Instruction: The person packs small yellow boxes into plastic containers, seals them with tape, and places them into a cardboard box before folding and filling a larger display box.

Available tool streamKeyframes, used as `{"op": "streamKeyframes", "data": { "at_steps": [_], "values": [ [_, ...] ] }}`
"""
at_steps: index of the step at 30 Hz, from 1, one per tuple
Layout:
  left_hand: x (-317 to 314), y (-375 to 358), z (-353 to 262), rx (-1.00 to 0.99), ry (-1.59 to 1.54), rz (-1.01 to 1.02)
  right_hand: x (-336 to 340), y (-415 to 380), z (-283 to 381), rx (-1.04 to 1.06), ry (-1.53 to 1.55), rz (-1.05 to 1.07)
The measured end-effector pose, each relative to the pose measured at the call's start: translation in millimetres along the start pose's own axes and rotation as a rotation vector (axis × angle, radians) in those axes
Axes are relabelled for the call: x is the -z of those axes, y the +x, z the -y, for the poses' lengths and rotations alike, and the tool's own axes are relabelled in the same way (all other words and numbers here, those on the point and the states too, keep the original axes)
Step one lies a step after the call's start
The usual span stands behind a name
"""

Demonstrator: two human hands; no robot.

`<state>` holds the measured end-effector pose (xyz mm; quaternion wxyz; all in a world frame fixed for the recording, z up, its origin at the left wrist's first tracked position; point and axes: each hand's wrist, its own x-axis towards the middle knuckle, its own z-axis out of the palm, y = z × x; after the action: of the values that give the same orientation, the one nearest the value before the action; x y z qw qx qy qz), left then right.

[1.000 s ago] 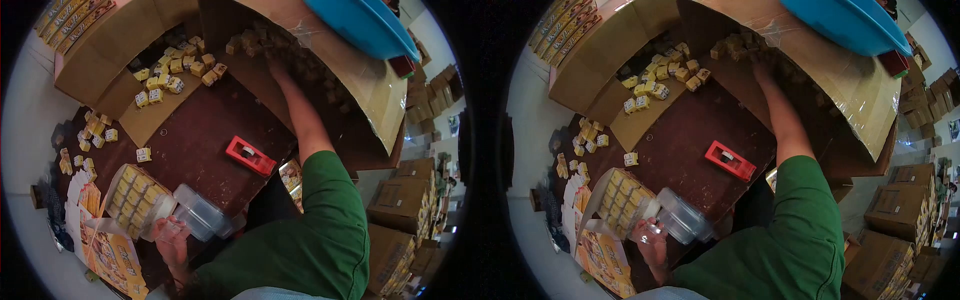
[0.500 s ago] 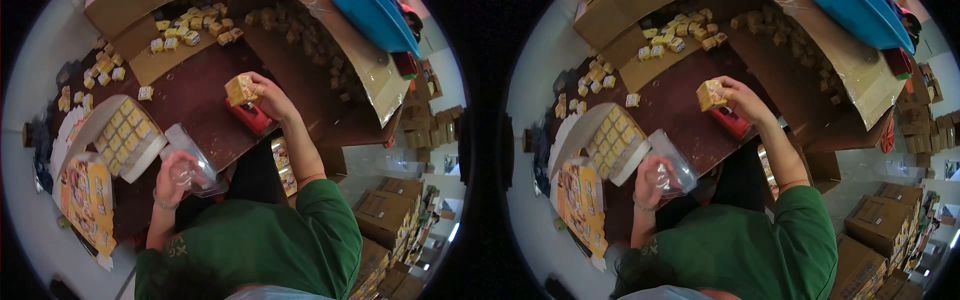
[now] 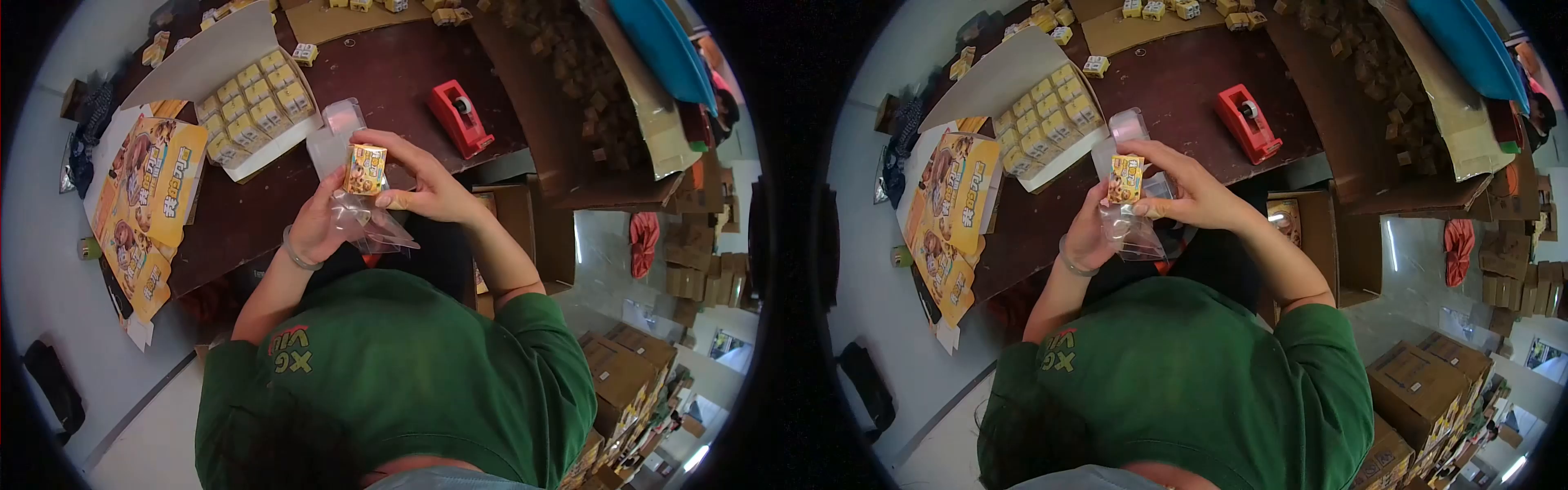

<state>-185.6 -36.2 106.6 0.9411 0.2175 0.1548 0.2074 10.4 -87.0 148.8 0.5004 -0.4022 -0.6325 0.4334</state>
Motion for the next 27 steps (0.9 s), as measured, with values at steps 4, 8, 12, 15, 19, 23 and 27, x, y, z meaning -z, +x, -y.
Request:
{"op": "streamKeyframes", "data": {
  "at_steps": [4, 8, 12, 15, 19, 23, 27],
  "values": [
    [6, -4, 0, 0.049, -0.072, 0.040, -11, -3, -8, 0.022, -0.054, -0.145],
    [-4, -4, -3, -0.195, -0.036, -0.133, 5, 0, -4, -0.203, 0.373, -0.618],
    [14, -4, -10, -0.431, -0.001, -0.307, 15, -19, 5, -0.302, 0.622, -0.291],
    [18, -5, -10, -0.493, 0.047, -0.361, 2, -29, 12, -0.221, 0.591, -0.161],
    [22, -8, -8, -0.535, 0.145, -0.339, -14, -18, 21, -0.101, 0.181, -0.386],
    [11, -13, -3, -0.749, 0.388, -0.423, -35, -13, 14, 0.066, -0.485, -0.366],
    [10, -25, -11, -0.805, 0.428, -0.461, -47, -16, 6, -0.042, -0.215, -0.363]
  ]
}}
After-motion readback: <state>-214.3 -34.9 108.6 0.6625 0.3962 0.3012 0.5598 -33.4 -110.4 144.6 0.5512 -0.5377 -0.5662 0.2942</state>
